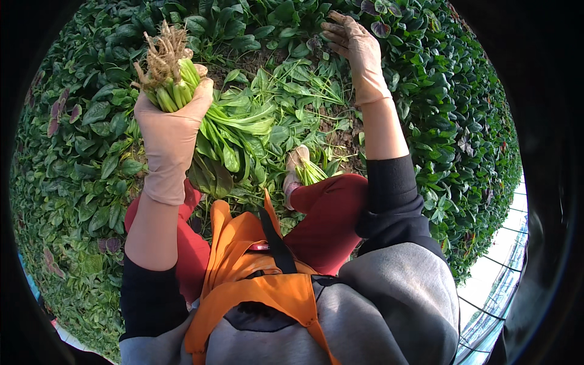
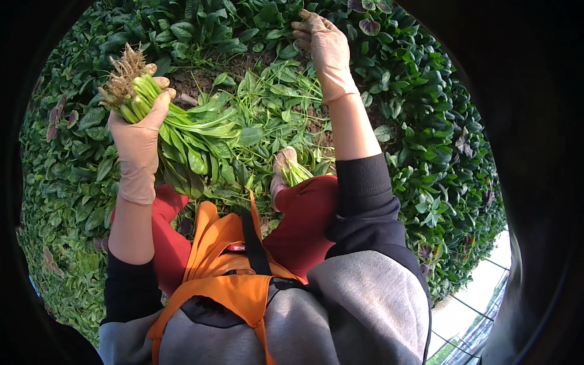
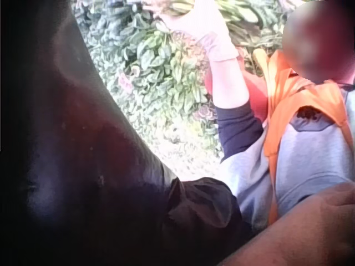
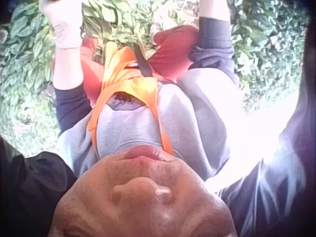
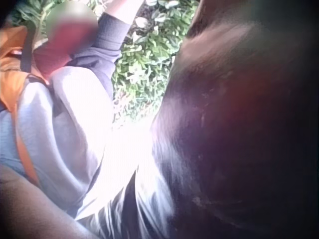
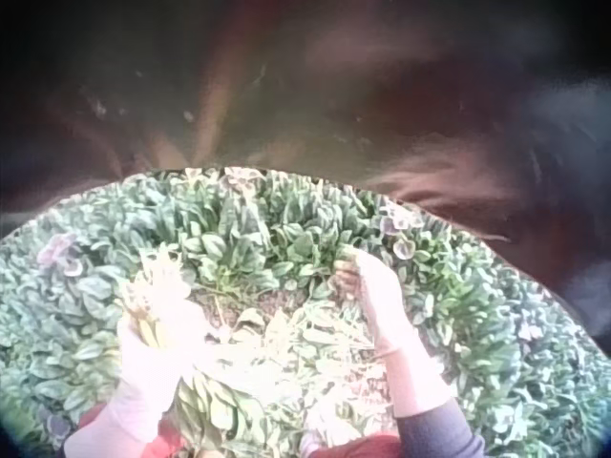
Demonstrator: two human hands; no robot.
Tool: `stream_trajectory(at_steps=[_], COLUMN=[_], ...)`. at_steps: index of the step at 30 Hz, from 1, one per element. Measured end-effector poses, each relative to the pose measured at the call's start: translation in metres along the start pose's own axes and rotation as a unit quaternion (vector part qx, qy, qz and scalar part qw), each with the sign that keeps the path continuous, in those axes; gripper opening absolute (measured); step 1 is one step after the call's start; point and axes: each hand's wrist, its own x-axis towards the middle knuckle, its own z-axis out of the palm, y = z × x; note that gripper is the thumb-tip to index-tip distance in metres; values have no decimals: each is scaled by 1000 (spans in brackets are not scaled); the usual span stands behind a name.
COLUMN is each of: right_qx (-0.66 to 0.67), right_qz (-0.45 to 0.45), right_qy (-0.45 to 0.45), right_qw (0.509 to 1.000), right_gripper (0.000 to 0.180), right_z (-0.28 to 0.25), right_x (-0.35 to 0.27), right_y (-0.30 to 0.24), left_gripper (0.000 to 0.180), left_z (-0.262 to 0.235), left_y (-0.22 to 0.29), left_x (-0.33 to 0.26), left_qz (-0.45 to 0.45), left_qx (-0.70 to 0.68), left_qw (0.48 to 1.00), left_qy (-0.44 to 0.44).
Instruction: The person squats in a greenhouse and repeatedly pulls leafy green vegetables from the soil by hand. They gather the harvested plants into a growing bundle held in the left hand while continuing to pull more from the ground.
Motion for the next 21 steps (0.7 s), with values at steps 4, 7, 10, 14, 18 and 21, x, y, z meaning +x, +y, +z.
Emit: stream_trajectory(at_steps=[4,7,10,14,18,21], right_qx=[-419,-748,-779,-705,-632,-525], right_qz=[277,233,310,328,302,151], right_qy=[37,-303,-327,-4,73,146], right_qw=[864,542,436,629,710,825], right_gripper=[29,27,46,71,60,44], right_z=[-110,-162,-163,-152,-143,-129], right_x=[2,-25,-37,-58,-69,-61], right_y=[156,249,307,331,324,289], left_gripper=[33,39,45,49,50,46], left_z=[-15,-26,-28,-25,-21,-17], left_y=[11,7,-7,-20,-21,-18], left_x=[-9,-6,3,14,10,5], left_qz=[-8,-44,-76,-92,-107,-79], left_qx=[-22,58,88,141,131,6], left_qw=[1000,997,993,986,986,996], left_qy=[17,24,25,0,-9,-41])
